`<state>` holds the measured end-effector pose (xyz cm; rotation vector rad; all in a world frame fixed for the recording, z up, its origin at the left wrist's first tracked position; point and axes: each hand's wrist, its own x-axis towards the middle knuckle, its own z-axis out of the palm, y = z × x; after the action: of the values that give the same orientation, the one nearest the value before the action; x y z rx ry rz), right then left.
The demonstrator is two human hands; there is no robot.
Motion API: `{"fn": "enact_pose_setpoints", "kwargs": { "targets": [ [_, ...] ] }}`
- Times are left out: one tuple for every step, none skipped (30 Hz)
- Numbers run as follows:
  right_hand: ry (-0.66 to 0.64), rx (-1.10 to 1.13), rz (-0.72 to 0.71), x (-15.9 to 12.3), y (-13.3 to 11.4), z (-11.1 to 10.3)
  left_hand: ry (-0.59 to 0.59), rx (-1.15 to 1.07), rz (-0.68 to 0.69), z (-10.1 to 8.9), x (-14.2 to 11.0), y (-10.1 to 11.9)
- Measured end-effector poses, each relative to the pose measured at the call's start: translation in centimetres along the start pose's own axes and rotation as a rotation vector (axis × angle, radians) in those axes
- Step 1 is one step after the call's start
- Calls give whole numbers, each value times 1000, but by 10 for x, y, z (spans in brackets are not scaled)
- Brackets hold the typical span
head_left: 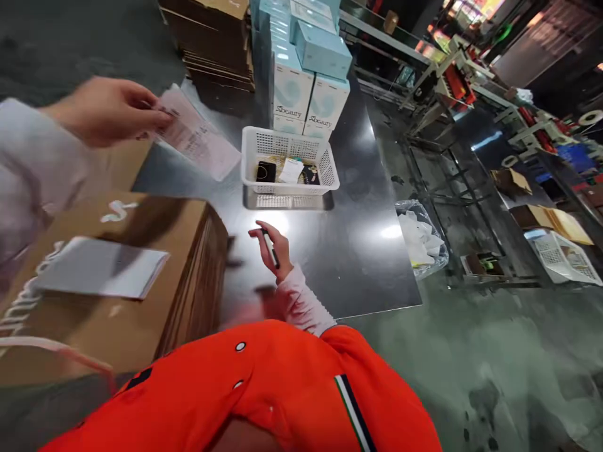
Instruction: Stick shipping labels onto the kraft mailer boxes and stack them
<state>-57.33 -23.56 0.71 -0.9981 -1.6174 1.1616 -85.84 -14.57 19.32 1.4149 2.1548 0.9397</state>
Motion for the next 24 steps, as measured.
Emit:
{"fn": "enact_pose_setpoints", "kwargs": {
  "targets": [
    [19,2,87,-5,15,-19,-78,94,4,30,25,21],
    [37,-12,166,-10,30,-37,-99,168,23,62,48,39],
    [64,-42,230,-16,45,-55,-154,208,73,93,70,54],
    [101,-87,282,-23,59,-72,-185,223,98,125,91,64],
    [145,-146,326,-30,73,-88,-197,236,115,156,110,71],
    [192,-212,369,-36,86,-102,-208,250,124,185,128,74],
    [234,-277,413,-41,97,-115,-206,266,119,212,145,73],
    [261,-332,455,-45,108,-127,-207,289,115,236,159,71],
    [274,-375,492,-47,117,-136,-214,311,108,257,171,66],
    [273,-405,515,-47,125,-145,-228,333,98,275,181,60],
    [265,-422,523,-45,132,-151,-251,354,87,289,188,53],
    [247,-429,518,-40,137,-156,-280,377,73,300,194,46],
    [224,-432,506,-32,141,-160,-311,401,60,307,198,39],
    [197,-434,491,-21,143,-163,-338,425,49,311,199,33],
    [166,-437,470,-8,144,-165,-355,449,44,312,200,27],
    [134,-447,443,8,143,-166,-362,472,44,311,200,22],
    [102,-467,414,27,140,-167,-361,492,53,307,199,18],
    [70,-499,385,48,137,-168,-355,507,71,301,198,16],
    [43,-542,358,71,133,-168,-349,519,95,293,196,15],
    [21,-593,335,96,129,-169,-347,527,122,285,195,15],
    [2,-651,320,122,125,-169,-351,531,151,275,192,15],
    [-18,-711,315,149,122,-168,-360,538,187,265,189,17],
    [-40,-767,320,176,120,-167,-369,550,232,253,184,19],
    [-72,-814,336,201,118,-165,-378,570,284,239,177,21]
  ]
}}
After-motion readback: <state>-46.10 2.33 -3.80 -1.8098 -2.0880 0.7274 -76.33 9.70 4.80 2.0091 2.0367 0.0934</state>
